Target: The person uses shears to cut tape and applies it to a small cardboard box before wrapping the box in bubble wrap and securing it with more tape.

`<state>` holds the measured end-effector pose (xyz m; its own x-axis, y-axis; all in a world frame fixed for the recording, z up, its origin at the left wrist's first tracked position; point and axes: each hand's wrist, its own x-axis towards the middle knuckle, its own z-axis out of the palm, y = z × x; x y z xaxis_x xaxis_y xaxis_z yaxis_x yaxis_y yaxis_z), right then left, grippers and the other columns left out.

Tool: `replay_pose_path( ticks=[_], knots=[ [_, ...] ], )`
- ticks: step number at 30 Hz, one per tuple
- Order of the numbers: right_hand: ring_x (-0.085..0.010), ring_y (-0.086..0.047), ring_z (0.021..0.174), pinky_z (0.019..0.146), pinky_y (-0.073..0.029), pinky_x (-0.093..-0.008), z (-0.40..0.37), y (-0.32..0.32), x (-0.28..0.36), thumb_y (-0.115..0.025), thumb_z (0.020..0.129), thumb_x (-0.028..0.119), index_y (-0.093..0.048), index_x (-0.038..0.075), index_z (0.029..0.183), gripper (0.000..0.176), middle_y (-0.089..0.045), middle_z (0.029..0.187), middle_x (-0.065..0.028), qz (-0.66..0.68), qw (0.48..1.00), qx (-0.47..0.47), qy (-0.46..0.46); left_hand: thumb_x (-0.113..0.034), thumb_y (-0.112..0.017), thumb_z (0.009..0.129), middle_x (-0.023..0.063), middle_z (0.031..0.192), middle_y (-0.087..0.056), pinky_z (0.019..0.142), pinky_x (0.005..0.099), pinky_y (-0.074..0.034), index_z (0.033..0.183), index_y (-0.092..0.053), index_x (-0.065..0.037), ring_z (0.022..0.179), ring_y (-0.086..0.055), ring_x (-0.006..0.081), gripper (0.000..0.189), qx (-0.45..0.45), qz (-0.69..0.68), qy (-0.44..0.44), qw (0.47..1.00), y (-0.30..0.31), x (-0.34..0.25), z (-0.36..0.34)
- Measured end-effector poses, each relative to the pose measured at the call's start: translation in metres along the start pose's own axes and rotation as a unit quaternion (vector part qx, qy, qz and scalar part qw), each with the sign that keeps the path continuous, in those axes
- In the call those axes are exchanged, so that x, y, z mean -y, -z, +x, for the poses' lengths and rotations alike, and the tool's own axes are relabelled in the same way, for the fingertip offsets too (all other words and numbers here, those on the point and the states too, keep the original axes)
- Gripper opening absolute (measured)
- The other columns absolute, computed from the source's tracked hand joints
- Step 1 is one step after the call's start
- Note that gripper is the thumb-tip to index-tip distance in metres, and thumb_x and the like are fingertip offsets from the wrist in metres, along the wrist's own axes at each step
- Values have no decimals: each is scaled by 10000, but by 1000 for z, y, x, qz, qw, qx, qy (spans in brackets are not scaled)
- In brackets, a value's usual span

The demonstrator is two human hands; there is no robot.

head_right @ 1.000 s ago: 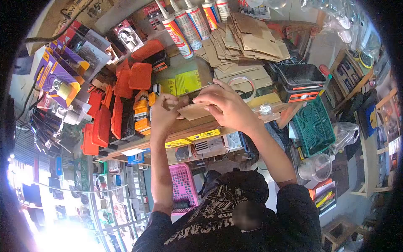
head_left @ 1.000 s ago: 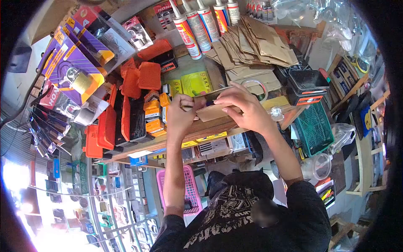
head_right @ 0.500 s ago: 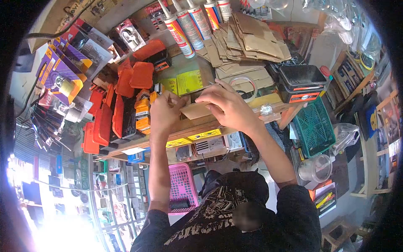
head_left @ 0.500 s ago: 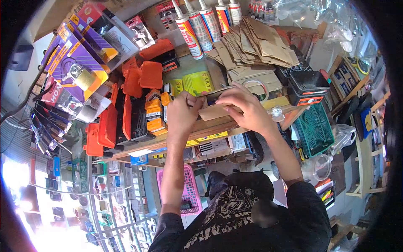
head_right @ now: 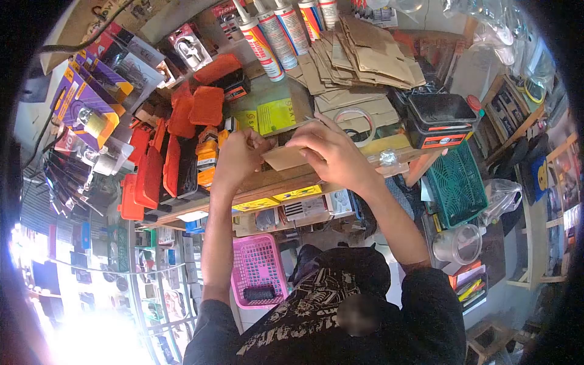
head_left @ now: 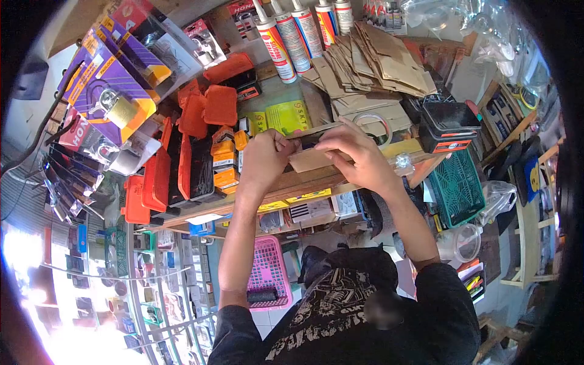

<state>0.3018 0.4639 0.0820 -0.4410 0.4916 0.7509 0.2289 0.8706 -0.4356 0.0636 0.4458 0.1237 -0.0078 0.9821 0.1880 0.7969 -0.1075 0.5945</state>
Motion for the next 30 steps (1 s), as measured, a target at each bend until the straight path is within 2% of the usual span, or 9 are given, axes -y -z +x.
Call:
replay_pose_path(
  ticks=[4,6,10,12,14,17,21,23,30],
  knots=[
    [-323,-650,1125,1190,-406,-581,-1,-2,-1,-738,840,-45,-680,112,1147,349,-665,1135,-61,6,1000,-13,3,-212,-826,886,90,697,-683,587,346,-496,890,-735,19,611,-659,177,248,-14,-10,26,1000,0,-6,-3],
    [-322,-638,1143,1140,-448,-538,-2,-4,-2,-740,826,-55,-680,111,1154,372,-660,1149,-63,11,1000,-23,6,-226,-819,889,87,697,-686,604,350,-500,889,-749,18,626,-663,174,254,-21,0,28,999,0,-12,-6],
    [-304,-665,1123,1131,-461,-505,0,-6,0,-772,827,-38,-701,103,1156,365,-683,1159,-82,37,999,-28,-18,-291,-810,898,98,725,-707,632,357,-507,914,-782,-7,649,-674,194,286,-36,-17,44,998,-2,-9,-7],
    [-309,-657,1132,1043,-495,-453,1,-7,0,-783,814,-35,-701,91,1151,369,-685,1155,-85,24,999,-24,-24,-303,-810,898,111,745,-718,637,366,-512,932,-788,-18,657,-684,215,287,-40,-5,32,999,-3,-5,-6],
    [-313,-656,1127,1016,-502,-441,4,-5,-1,-783,811,-38,-699,84,1149,370,-685,1158,-87,27,999,-22,-19,-285,-801,898,142,815,-736,665,402,-528,958,-798,-42,709,-707,294,250,-70,55,-55,995,-3,-6,-6],
    [-322,-629,1143,1005,-485,-437,5,-5,-6,-770,813,-32,-690,90,1144,362,-669,1156,-79,36,999,-15,-20,-220,-770,905,150,884,-727,707,436,-538,956,-804,-61,796,-710,353,170,-68,91,-117,987,2,-9,-6],
    [-329,-602,1155,1019,-462,-450,5,-4,-6,-760,822,-14,-682,100,1139,346,-659,1133,-72,54,997,0,-51,-122,-731,892,143,922,-706,750,459,-540,995,-801,-68,848,-703,369,136,-39,151,-179,971,12,-4,-2],
    [-320,-624,1140,999,-485,-439,7,0,-5,-771,824,-18,-695,86,1133,335,-676,1127,-83,49,998,-1,-42,-54,-708,858,146,945,-688,785,476,-540,1048,-788,-67,886,-697,378,206,-6,127,-264,956,19,-2,2],
    [-308,-649,1108,962,-512,-415,9,1,-8,-790,834,-4,-713,79,1134,321,-689,1110,-90,38,999,-6,-11,-36,-703,849,142,977,-685,790,480,-541,1033,-765,-47,903,-685,391,195,54,138,-282,948,32,-5,10]
  ],
)
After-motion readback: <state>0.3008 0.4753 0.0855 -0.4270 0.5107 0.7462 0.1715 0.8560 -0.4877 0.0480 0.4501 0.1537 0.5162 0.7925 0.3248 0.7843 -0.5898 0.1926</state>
